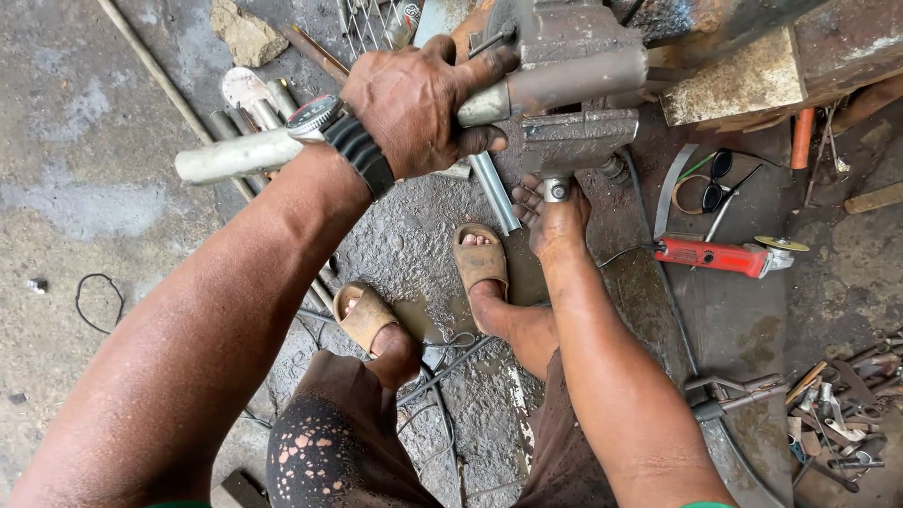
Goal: The person hammers a small metal pipe to shape it, then inserts it into a longer pipe and secures the assembly in a bench vise. They later remove the assembly and handle additional metal pipes and a square tube, placing them on the floor.
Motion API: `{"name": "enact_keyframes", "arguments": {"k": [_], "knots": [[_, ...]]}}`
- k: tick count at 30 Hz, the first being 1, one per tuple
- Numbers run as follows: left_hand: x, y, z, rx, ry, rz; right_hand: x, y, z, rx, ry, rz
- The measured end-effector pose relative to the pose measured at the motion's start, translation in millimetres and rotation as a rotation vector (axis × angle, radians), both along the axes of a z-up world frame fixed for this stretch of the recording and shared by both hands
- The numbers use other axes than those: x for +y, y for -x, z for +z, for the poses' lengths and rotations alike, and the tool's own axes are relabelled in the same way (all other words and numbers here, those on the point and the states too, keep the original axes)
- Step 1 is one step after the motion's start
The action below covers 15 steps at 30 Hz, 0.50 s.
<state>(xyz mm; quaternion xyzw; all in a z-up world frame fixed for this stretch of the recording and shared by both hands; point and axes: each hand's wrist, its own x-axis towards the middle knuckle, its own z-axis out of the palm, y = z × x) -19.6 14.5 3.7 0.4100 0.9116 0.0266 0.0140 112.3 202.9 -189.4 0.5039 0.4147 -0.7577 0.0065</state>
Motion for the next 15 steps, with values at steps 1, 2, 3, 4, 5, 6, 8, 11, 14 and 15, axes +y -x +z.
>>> {"name": "enact_keyframes", "arguments": {"k": [1,2,3,4,5,6,8,11,14,15], "knots": [[-1,-1,3,-0.039,0.046,0.005,-2,-1,0,-0.009,-0.002,0.001],[-3,-1,1,-0.038,0.049,0.006,-3,0,2,-0.008,0.0,0.003],[-4,0,-1,0.025,0.027,-0.018,-3,0,4,-0.022,-0.004,0.013],[-6,0,-3,0.087,0.005,-0.042,-4,1,6,-0.035,-0.008,0.023],[-4,1,2,0.085,0.005,-0.043,-4,0,5,-0.037,-0.008,0.022],[-3,1,7,0.077,0.053,-0.055,-4,0,4,-0.033,-0.002,0.025],[-3,2,9,0.071,0.102,-0.067,-5,-1,3,-0.027,0.004,0.029],[-3,5,4,0.122,0.091,-0.104,-6,-1,4,-0.034,0.002,0.04],[0,7,3,0.046,0.083,-0.088,-5,-1,4,-0.041,0.01,0.031],[1,8,4,0.023,0.076,-0.079,-7,-2,4,-0.039,0.007,0.037]]}}
